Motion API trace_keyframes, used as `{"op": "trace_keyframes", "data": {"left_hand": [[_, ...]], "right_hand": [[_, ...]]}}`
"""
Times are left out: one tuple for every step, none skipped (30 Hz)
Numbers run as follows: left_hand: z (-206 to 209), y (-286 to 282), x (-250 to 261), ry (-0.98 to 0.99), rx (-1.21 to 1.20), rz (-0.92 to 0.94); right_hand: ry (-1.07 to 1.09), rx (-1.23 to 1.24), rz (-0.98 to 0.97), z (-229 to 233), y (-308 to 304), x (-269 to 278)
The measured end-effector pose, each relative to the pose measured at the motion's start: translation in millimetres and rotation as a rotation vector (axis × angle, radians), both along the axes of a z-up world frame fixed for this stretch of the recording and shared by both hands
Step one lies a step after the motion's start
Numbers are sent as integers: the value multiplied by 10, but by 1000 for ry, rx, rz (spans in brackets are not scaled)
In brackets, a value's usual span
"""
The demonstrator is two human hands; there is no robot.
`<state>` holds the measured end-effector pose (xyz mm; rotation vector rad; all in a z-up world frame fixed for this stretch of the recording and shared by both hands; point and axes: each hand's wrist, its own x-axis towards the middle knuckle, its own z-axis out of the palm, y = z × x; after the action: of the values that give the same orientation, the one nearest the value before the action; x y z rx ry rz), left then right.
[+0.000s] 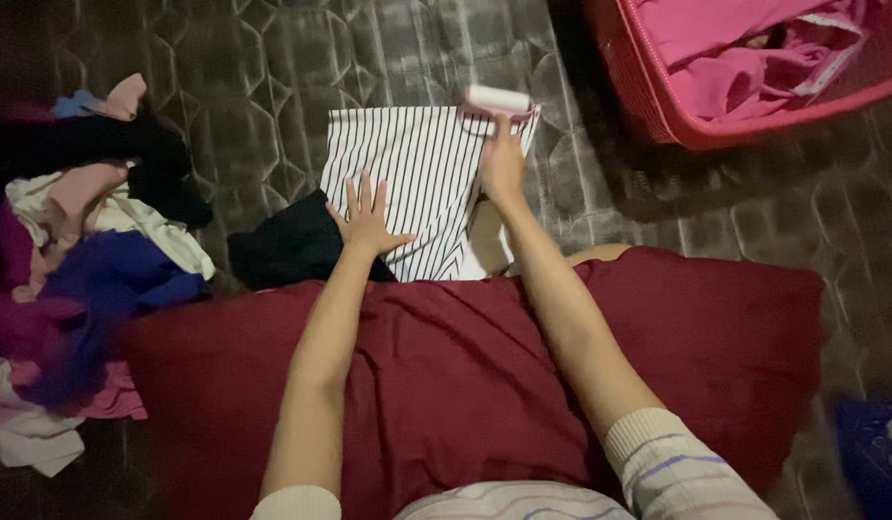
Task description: The person uses a lint roller to clean a pink long-sleeved shirt and then a striped shirt. The person rolls the tool over the fabric surfaces, flips the pink shirt to treat the back, and places the cleaned pink shirt into a pink laundry basket. The striped shirt is laid out and rolled over as well.
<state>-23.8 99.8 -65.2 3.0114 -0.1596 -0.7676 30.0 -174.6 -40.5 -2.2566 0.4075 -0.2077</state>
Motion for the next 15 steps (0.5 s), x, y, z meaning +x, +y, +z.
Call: {"op": "trace_keyframes", "data": {"left_hand": [[-10,4,-20,-2,-28,10],[-19,3,-24,-6,-57,18],[-30,5,-21,-11,-49,19],[-44,14,-20,-14,-42,22],[-60,26,-19,-18,-34,24],[-78,32,-12,-13,-45,23],[-95,43,-4,-9,-56,22],[-114,42,9,-7,-69,21],[-129,48,29,-8,-57,19],[-150,45,26,-4,-46,16],[-172,34,9,-1,-35,12],[-182,32,2,-4,-38,13],[-187,28,-9,-8,-42,15],[-177,34,25,-18,-44,17],[-168,35,58,-16,-50,18]], "right_hand": [[-85,20,11,-11,-83,1],[-95,89,0,-16,-191,-8],[-105,158,-12,-11,-296,-8],[-113,227,-23,6,-388,-15],[-177,193,19,49,-485,-13],[-240,158,59,128,-590,2],[-303,123,101,223,-658,2],[-253,29,142,346,-714,0],[-203,-66,182,497,-770,2],[-147,-160,221,649,-819,-26],[51,-124,226,796,-843,-51],[246,-84,232,924,-838,-62],[440,-43,237,1010,-812,-98],[477,-74,254,1067,-763,-93],[514,-106,270,1083,-717,-71]]}}
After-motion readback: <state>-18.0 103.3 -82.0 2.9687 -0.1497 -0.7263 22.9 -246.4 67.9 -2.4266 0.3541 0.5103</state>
